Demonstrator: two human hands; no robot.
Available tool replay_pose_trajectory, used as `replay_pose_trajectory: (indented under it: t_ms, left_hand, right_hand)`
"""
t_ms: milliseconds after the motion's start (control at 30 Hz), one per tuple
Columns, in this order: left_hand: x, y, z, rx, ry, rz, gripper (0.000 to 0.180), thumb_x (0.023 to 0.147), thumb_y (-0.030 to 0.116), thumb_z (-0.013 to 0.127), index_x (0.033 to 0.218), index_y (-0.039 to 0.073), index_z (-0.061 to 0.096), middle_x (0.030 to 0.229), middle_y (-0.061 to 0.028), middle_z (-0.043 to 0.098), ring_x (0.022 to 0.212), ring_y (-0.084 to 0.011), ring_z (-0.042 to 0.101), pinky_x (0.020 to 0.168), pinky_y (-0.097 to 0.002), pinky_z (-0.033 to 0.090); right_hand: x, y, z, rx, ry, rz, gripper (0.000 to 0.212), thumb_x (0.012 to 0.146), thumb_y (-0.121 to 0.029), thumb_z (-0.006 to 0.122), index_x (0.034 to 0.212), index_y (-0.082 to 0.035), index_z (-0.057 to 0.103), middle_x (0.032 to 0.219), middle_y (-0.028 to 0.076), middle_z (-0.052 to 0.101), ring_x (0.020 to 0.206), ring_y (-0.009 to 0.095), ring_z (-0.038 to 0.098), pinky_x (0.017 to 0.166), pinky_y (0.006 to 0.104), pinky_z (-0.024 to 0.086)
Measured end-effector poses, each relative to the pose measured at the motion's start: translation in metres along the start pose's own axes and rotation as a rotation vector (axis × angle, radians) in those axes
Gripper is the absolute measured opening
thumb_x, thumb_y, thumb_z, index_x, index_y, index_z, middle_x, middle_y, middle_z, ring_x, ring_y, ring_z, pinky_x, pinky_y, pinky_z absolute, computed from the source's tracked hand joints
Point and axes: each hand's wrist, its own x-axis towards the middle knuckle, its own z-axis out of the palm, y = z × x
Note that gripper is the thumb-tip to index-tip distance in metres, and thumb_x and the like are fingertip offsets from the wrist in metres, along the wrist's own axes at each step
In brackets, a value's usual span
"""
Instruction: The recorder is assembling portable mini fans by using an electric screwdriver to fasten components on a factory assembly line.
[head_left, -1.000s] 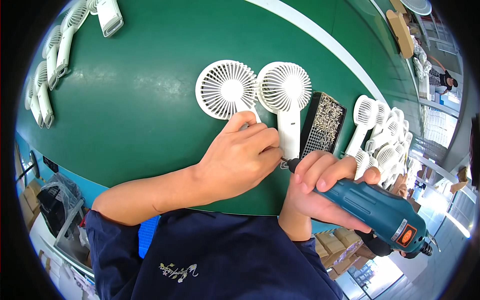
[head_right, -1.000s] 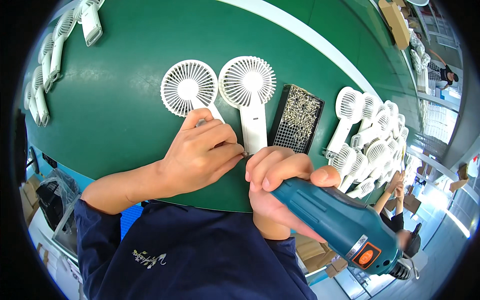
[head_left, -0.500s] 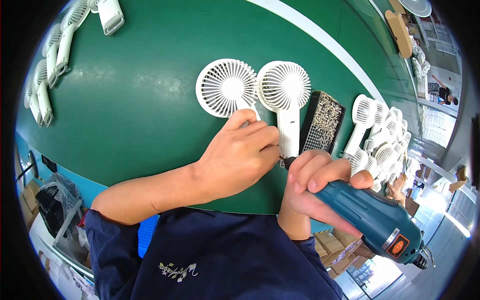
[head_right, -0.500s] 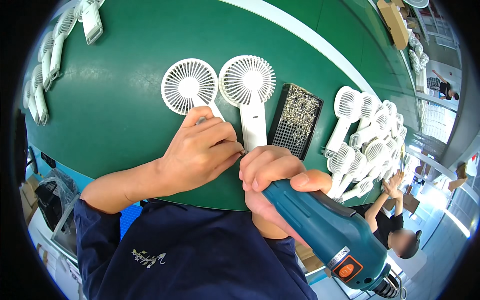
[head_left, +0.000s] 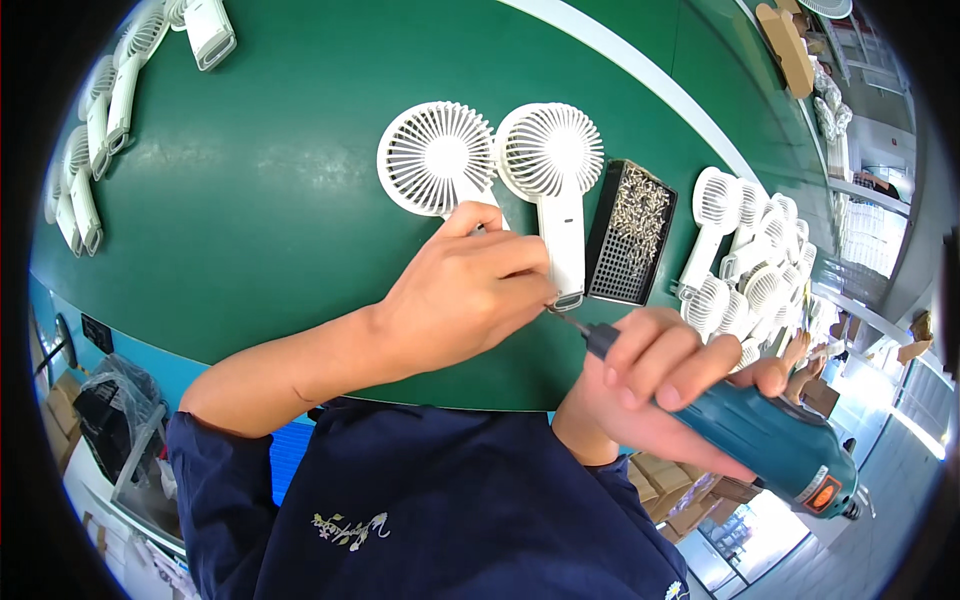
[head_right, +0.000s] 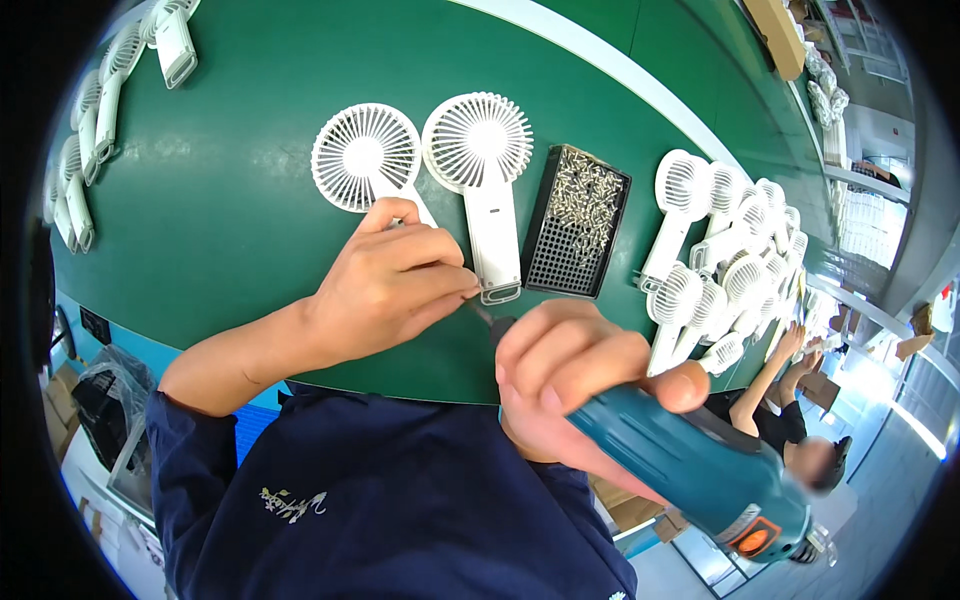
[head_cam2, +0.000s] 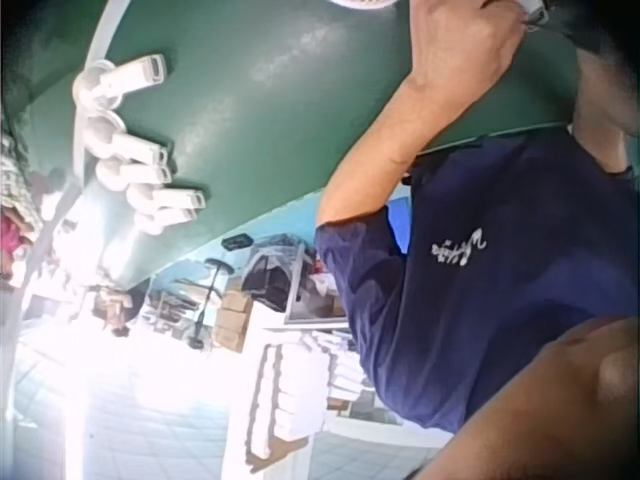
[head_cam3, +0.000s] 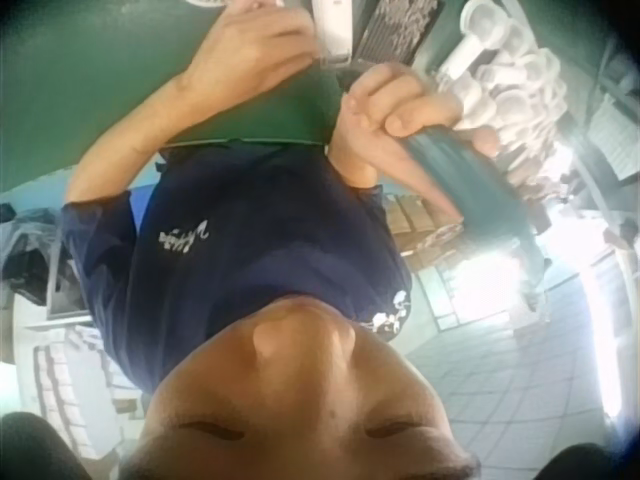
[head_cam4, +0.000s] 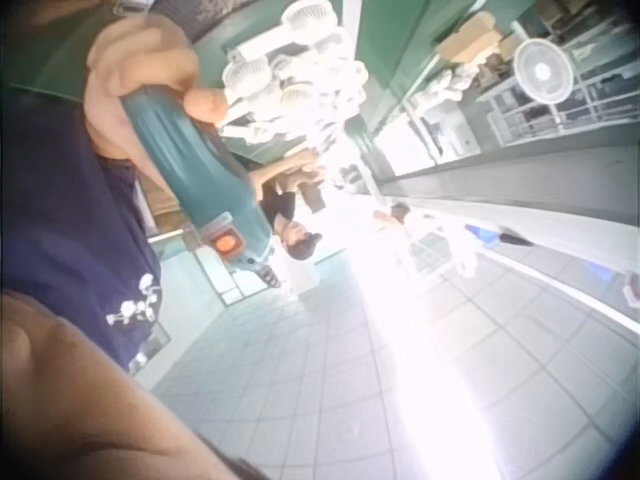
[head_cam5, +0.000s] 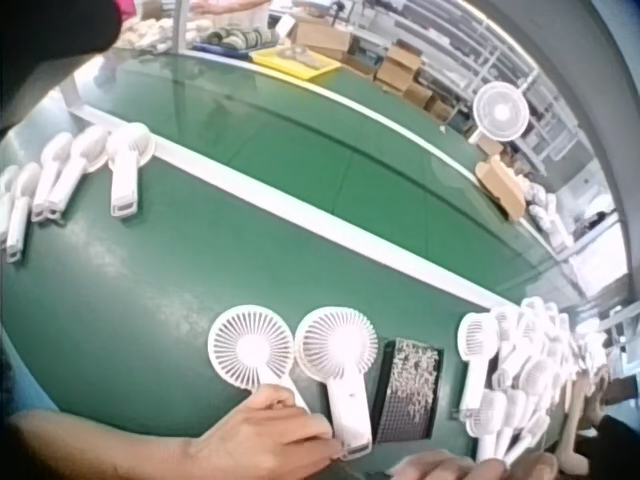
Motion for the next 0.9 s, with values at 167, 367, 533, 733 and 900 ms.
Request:
replay_pose_trajectory:
  t_ms: [167,367,533,733,900]
  left_hand:
    - [0.001,0.004,-0.011,-0.115,0.108,0.04,0.021,0.062,0.003,0.08,0.081,0.004,0.07,0.074,-0.0032,0.057,0.059,-0.0182,0.053,0.048,-0.0288,0.041]
    - [0.003,0.005,-0.016,-0.141,0.046,0.057,0.02,0.063,0.004,0.079,0.081,0.004,0.07,0.075,-0.0026,0.058,0.06,-0.0173,0.055,0.051,-0.0291,0.041]
    - [0.005,0.007,-0.015,-0.157,0.032,0.084,0.019,0.065,0.005,0.079,0.081,0.005,0.069,0.076,-0.0026,0.059,0.061,-0.0172,0.057,0.052,-0.0292,0.041]
    - [0.003,0.007,-0.014,-0.201,0.017,0.06,0.018,0.065,0.005,0.079,0.08,0.004,0.069,0.076,-0.0032,0.059,0.062,-0.0175,0.057,0.051,-0.0291,0.042]
    - [0.003,0.007,-0.015,-0.221,0.007,0.021,0.017,0.066,0.005,0.078,0.08,0.003,0.069,0.074,-0.0039,0.059,0.062,-0.018,0.058,0.051,-0.029,0.043]
  right_hand:
    - [0.012,-0.017,0.003,0.015,0.162,-0.161,0.067,0.09,-0.067,0.037,0.129,-0.012,0.043,0.066,0.004,0.047,0.04,0.013,0.042,0.035,0.0274,0.036]
    - [0.008,-0.016,-0.004,0.114,0.111,-0.101,0.064,0.091,-0.063,0.039,0.134,-0.014,0.039,0.072,0.008,0.049,0.042,0.017,0.044,0.038,0.0313,0.039]
    - [0.008,-0.013,-0.001,0.128,0.15,-0.136,0.066,0.091,-0.065,0.036,0.135,-0.015,0.037,0.071,0.007,0.048,0.042,0.017,0.044,0.037,0.031,0.041]
    - [0.004,-0.012,-0.004,0.136,0.187,-0.102,0.068,0.091,-0.066,0.036,0.137,-0.016,0.035,0.072,0.007,0.048,0.042,0.016,0.044,0.037,0.0306,0.041]
    - [0.007,-0.016,-0.007,0.187,0.178,-0.078,0.069,0.09,-0.067,0.037,0.137,-0.016,0.035,0.073,0.007,0.048,0.043,0.017,0.044,0.039,0.0313,0.041]
